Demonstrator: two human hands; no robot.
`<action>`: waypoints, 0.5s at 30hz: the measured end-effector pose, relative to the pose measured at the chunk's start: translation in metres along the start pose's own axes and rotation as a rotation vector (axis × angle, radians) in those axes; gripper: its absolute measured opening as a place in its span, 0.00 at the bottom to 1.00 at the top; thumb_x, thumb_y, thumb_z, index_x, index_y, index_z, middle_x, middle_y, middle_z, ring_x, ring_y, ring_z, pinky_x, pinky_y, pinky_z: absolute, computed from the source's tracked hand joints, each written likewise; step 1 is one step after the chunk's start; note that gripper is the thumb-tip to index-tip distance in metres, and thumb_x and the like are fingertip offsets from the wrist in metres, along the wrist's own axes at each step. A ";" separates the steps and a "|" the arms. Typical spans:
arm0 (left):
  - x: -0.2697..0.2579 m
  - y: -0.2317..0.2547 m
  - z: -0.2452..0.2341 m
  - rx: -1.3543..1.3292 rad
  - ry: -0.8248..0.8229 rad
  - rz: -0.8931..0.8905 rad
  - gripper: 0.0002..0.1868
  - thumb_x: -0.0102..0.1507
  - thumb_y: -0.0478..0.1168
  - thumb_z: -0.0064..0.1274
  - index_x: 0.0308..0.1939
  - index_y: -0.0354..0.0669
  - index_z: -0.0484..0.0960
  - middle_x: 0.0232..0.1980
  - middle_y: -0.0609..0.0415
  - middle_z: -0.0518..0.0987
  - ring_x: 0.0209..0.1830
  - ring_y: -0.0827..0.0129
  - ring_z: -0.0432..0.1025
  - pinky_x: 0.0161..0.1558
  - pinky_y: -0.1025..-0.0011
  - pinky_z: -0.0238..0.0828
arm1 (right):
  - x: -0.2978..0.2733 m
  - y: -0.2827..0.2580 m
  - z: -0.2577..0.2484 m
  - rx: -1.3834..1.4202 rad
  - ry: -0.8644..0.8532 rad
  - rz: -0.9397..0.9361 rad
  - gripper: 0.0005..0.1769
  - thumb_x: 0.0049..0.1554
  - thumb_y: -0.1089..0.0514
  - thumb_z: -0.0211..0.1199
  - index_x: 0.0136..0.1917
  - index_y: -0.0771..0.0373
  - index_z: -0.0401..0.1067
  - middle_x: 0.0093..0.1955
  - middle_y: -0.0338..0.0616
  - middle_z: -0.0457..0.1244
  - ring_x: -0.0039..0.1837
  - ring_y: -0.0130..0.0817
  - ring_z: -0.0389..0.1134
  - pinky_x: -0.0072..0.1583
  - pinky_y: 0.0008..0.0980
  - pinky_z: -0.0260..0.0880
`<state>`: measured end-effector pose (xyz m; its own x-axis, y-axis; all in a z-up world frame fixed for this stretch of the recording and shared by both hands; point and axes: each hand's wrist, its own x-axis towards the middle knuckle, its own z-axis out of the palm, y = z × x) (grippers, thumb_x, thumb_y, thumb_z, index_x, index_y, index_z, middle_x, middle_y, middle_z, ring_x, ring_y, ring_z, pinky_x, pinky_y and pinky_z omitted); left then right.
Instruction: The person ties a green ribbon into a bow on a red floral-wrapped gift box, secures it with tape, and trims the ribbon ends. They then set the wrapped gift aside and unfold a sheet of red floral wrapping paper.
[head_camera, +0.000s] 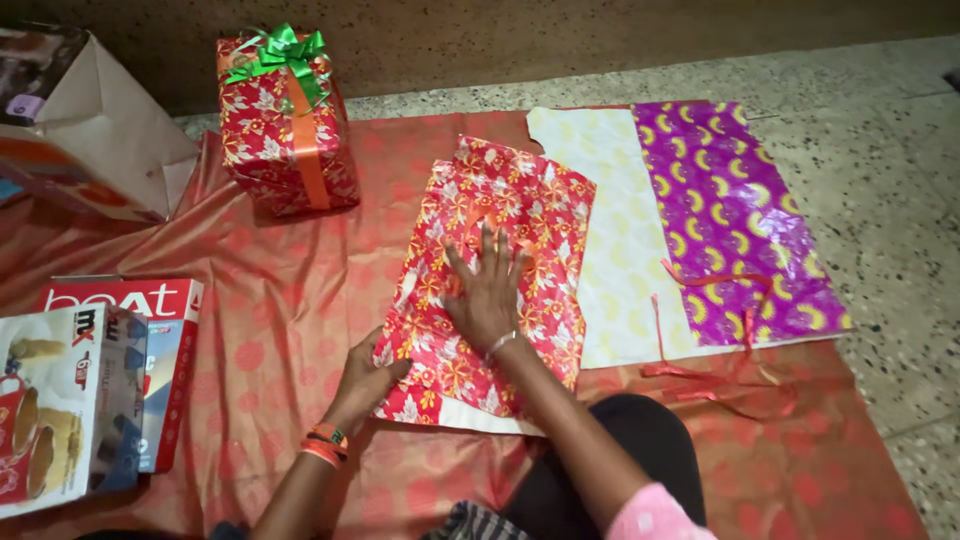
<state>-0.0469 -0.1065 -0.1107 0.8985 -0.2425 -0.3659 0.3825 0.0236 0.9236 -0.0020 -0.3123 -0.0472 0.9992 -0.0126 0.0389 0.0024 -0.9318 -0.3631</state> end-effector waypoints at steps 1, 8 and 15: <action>0.001 -0.004 -0.001 -0.020 -0.007 0.002 0.29 0.59 0.26 0.54 0.66 0.36 0.73 0.50 0.50 0.85 0.42 0.70 0.81 0.46 0.68 0.81 | 0.013 0.003 0.006 -0.020 -0.027 0.028 0.45 0.52 0.44 0.66 0.80 0.40 0.56 0.86 0.62 0.31 0.83 0.57 0.27 0.78 0.64 0.25; 0.001 -0.020 -0.011 -0.055 0.026 -0.049 0.29 0.58 0.24 0.53 0.65 0.35 0.75 0.51 0.49 0.86 0.44 0.69 0.81 0.48 0.68 0.80 | 0.072 0.093 0.058 -0.099 0.044 -0.031 0.14 0.66 0.52 0.56 0.63 0.53 0.71 0.65 0.65 0.61 0.65 0.58 0.64 0.67 0.51 0.65; -0.012 -0.021 -0.016 -0.048 0.070 -0.006 0.29 0.58 0.24 0.53 0.65 0.35 0.75 0.52 0.52 0.86 0.46 0.72 0.81 0.49 0.70 0.79 | 0.029 0.249 0.021 0.129 0.652 0.034 0.12 0.55 0.70 0.58 0.50 0.66 0.79 0.48 0.57 0.69 0.52 0.53 0.70 0.56 0.45 0.70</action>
<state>-0.0627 -0.0885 -0.1273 0.9086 -0.1740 -0.3798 0.3959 0.0689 0.9157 0.0289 -0.5367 -0.1559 0.7697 -0.2960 0.5656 0.0163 -0.8766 -0.4810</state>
